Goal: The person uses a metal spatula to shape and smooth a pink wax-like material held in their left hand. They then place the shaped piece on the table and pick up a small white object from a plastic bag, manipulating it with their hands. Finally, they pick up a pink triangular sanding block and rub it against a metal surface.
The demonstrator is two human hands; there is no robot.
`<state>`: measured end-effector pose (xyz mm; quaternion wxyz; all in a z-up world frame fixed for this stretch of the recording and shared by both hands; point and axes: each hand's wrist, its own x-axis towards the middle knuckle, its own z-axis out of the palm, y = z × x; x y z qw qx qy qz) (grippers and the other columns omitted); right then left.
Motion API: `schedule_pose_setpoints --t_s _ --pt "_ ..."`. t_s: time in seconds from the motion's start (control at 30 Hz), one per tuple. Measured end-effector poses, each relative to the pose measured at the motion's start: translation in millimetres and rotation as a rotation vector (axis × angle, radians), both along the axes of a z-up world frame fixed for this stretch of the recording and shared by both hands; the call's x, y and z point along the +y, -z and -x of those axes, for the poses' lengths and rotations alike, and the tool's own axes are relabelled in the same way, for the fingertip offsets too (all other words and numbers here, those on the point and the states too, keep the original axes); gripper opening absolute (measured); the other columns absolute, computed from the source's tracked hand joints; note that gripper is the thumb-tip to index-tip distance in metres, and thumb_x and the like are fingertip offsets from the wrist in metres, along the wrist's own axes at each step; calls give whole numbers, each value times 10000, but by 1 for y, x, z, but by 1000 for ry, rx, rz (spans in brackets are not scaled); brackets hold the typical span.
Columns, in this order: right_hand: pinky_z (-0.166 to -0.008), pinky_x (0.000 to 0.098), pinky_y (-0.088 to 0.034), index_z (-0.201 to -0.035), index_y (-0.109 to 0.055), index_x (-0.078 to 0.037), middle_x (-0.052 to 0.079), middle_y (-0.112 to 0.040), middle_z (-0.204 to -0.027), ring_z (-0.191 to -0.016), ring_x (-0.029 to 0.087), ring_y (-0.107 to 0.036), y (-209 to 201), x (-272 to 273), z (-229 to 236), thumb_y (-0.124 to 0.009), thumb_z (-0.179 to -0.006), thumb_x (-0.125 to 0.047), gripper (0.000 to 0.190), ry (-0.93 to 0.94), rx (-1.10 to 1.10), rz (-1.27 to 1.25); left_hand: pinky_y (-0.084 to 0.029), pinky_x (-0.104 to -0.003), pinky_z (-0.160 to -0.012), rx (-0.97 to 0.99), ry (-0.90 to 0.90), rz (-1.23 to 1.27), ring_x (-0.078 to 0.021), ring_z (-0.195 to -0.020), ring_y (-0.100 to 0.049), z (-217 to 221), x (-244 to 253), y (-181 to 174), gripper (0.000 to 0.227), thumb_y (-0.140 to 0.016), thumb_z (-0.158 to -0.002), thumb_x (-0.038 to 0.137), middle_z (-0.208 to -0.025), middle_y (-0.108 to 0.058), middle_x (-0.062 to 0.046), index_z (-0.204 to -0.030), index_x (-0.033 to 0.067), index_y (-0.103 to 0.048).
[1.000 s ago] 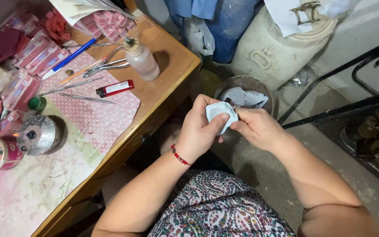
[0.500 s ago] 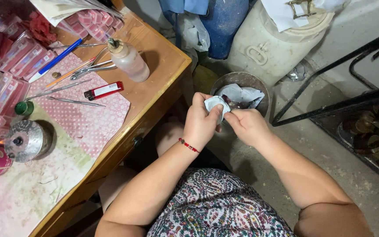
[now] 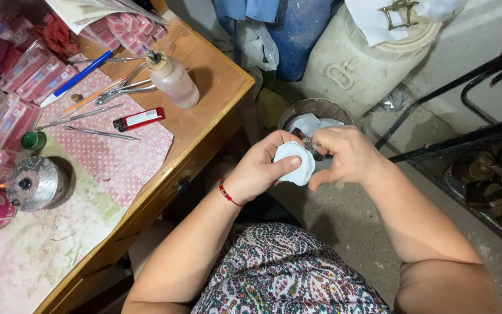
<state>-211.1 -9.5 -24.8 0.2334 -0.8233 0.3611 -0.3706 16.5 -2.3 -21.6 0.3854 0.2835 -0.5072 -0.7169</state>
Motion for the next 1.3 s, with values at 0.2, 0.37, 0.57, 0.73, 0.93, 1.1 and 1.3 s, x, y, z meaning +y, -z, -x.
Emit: schedule_pose_setpoints --t_s 0.2,0.37,0.57,0.73,0.93,1.1,1.3 --pt "-476 297 -412 -634 -373 -187 -12 -312 -488 -430 214 -419 6 5 -10 -864 -459 -809 811 -52 -103 -89 -492 -146 -434 -2 27 -41 -55 -535 -602 1 6 -6 311 -755 -910 180 -726 -641 -54 -1142 -4 -662" --pt "-467 310 -417 -624 -397 -177 8 -347 -484 -425 230 -433 14 8 -15 -820 -506 -826 784 -67 -131 -108 -508 -143 -445 -14 31 -60 -47 -551 -608 -1 7 -10 314 -752 -910 185 -730 -640 -40 -1145 -1 -656" --pt "-492 354 -461 -631 -467 -151 43 -419 -503 -462 308 -521 31 10 -21 -779 -617 -790 711 -75 -187 -63 -533 -158 -450 -15 -4 -110 -73 -564 -633 -2 9 -3 313 -753 -911 190 -736 -647 -52 -1144 5 -655" --pt "-486 342 -471 -618 -542 -159 15 -493 -503 -450 262 -547 35 16 -27 -659 -781 -764 637 -10 -194 -11 -539 -173 -430 -20 -99 -143 -98 -552 -645 -1 3 14 297 -727 -925 161 -753 -642 -61 -1161 3 -638" --pt "-638 282 -399 -650 -529 -116 13 -453 -589 -600 134 -460 135 5 21 -654 -1027 -222 411 403 -462 -164 -573 -250 -425 7 -291 -198 -236 -540 -702 -9 12 -12 328 -628 -972 51 -776 -620 -132 -1271 -23 -513" --pt "-1072 513 -497 -1177 -768 91 290 -689 -1385 -1318 341 -650 131 8 30 -657 -959 -125 326 648 1097 -941 -497 -466 -1082 -449 -281 88 -366 -1280 -623 -44 28 -25 814 -854 -701 266 -1351 -648 -122 -1447 279 -530" --pt "-916 525 -515 -1549 -532 -41 230 -642 -1161 -1084 459 -623 6 19 -54 -542 -789 47 765 277 685 52 -482 -260 -1012 -78 -302 132 -108 -1125 -562 -137 86 -57 954 -824 -755 90 -1272 -600 -33 -1573 133 -334"
